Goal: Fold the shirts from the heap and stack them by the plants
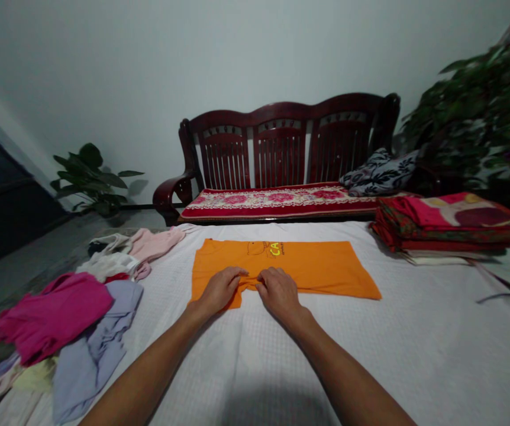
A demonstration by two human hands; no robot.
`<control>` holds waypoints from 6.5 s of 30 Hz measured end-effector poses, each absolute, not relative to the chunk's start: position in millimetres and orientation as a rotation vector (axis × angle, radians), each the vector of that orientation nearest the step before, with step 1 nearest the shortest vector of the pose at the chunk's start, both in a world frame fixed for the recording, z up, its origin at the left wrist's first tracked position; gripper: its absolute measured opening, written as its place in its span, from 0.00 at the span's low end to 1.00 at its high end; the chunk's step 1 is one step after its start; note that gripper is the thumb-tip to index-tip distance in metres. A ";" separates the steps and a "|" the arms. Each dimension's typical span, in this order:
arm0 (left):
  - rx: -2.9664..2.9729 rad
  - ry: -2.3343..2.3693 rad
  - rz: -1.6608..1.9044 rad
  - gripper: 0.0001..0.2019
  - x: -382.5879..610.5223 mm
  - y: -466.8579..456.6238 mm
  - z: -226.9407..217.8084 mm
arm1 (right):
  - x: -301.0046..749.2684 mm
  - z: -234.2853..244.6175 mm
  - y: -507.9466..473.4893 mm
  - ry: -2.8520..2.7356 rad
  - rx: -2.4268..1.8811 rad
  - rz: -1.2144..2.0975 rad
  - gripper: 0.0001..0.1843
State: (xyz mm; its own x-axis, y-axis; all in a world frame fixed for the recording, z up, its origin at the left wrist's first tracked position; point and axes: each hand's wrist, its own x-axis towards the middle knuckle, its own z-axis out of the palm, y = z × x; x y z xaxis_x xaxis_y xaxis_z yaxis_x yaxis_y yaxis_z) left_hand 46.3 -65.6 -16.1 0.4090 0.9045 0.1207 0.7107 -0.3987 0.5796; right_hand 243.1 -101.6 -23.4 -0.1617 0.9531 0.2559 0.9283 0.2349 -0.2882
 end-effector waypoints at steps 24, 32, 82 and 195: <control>2.412 1.759 0.037 0.09 75.3 -42.8 8.7 | 240.5 -22.2 -103.5 -2.181 -1.722 0.112 0.07; 2.459 1.780 -0.002 0.11 74.1 -37.4 23.0 | 239.8 -22.4 -104.8 -2.227 -1.678 0.035 0.06; 2.706 1.195 0.454 0.16 100.6 -109.8 -25.4 | 340.9 -6.2 -108.9 -2.184 -1.824 0.293 0.14; 2.667 1.453 0.217 0.12 222.2 -42.3 -0.6 | 387.1 -29.1 -157.7 -2.090 -1.738 -0.097 0.13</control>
